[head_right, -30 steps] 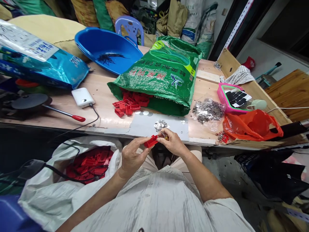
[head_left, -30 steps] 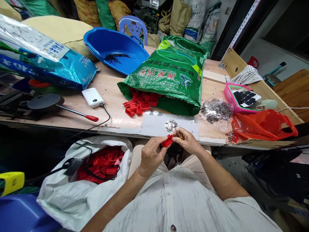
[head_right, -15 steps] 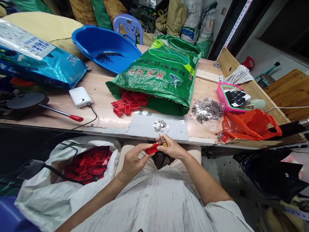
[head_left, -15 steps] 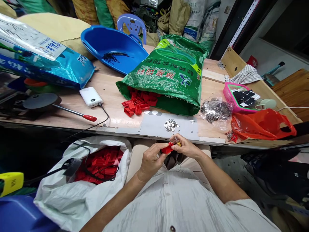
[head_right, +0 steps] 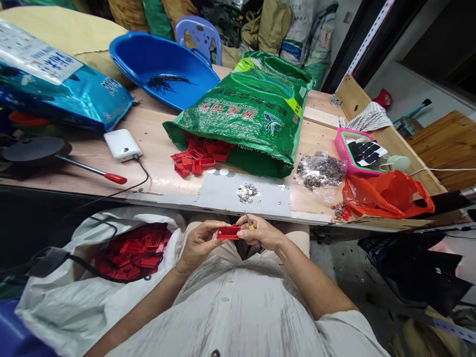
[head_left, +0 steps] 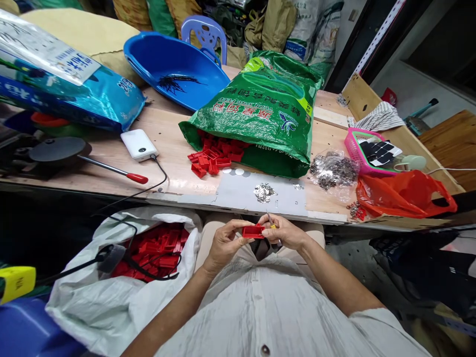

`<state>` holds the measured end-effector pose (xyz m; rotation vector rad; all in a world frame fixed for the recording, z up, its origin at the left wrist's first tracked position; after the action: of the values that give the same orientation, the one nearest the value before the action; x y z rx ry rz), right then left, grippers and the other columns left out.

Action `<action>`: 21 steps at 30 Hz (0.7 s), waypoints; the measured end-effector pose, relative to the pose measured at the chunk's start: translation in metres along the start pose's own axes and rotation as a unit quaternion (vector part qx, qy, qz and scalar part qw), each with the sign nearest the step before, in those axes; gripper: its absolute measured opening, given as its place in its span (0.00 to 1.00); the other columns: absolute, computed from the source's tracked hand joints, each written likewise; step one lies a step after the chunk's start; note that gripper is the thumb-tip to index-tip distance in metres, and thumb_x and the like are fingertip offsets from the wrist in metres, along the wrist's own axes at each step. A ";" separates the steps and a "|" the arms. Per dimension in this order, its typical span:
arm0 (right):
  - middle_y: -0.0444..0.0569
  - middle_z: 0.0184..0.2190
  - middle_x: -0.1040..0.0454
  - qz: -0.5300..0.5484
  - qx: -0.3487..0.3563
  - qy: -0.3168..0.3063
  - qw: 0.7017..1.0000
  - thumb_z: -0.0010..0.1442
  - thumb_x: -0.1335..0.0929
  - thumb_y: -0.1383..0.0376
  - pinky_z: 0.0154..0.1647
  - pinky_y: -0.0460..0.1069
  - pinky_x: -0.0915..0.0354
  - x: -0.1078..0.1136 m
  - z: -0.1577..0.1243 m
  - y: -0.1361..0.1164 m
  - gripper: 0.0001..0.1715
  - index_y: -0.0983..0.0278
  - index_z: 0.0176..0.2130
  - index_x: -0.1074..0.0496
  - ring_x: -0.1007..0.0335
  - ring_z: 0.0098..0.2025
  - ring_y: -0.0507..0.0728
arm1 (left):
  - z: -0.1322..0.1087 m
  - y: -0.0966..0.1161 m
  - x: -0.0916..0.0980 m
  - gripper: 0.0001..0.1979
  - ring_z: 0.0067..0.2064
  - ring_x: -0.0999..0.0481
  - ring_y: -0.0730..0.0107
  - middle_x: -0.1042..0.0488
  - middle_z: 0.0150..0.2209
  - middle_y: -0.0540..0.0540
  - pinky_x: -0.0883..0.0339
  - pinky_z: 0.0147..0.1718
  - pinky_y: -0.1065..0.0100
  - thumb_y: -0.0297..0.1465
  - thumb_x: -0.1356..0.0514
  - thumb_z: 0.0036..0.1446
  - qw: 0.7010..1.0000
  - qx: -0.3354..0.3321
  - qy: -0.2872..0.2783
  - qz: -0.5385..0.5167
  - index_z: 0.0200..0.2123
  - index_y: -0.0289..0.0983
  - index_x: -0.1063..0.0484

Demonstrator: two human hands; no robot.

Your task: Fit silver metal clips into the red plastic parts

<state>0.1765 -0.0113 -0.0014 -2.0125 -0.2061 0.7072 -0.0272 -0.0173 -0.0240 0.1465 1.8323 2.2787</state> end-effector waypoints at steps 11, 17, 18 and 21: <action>0.48 0.38 0.26 -0.601 0.170 0.239 0.743 0.61 0.34 0.70 0.44 0.50 0.39 0.023 0.037 -0.043 0.06 0.61 0.39 0.28 0.31 0.42 0.56 | 0.005 0.010 -0.005 0.18 0.39 0.21 0.66 0.22 0.38 0.47 0.27 0.45 0.59 0.30 0.30 0.47 0.950 0.184 0.089 -0.235 0.41 0.36 0.30; 0.48 0.39 0.27 -0.646 0.135 0.247 0.709 0.62 0.33 0.67 0.40 0.49 0.39 0.022 0.057 -0.037 0.04 0.60 0.38 0.27 0.32 0.41 0.56 | 0.008 0.017 -0.004 0.17 0.41 0.21 0.63 0.24 0.38 0.47 0.24 0.43 0.54 0.30 0.32 0.50 0.939 0.188 0.094 -0.271 0.42 0.38 0.32; 0.48 0.39 0.27 -0.647 0.130 0.250 0.708 0.62 0.32 0.67 0.40 0.49 0.39 0.022 0.059 -0.037 0.03 0.60 0.38 0.28 0.32 0.40 0.56 | 0.008 0.017 -0.003 0.17 0.41 0.21 0.63 0.24 0.38 0.47 0.24 0.43 0.54 0.30 0.32 0.50 0.939 0.188 0.096 -0.271 0.42 0.38 0.32; 0.48 0.38 0.28 -0.649 0.128 0.252 0.706 0.61 0.32 0.67 0.40 0.49 0.39 0.023 0.061 -0.038 0.02 0.60 0.37 0.29 0.32 0.40 0.56 | 0.010 0.016 -0.003 0.17 0.40 0.21 0.65 0.23 0.39 0.46 0.24 0.44 0.53 0.29 0.32 0.49 0.938 0.191 0.097 -0.274 0.42 0.37 0.31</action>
<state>0.1663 0.0635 -0.0019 -1.2234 -0.9927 -0.6873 -0.0241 -0.0120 -0.0065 -0.4887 2.0650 1.5918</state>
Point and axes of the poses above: each hand's wrist, its own z-axis towards the middle knuckle, its own x-axis out of the back of the hand, y = z × x, the point moved 1 cm from there along z, towards the middle knuckle
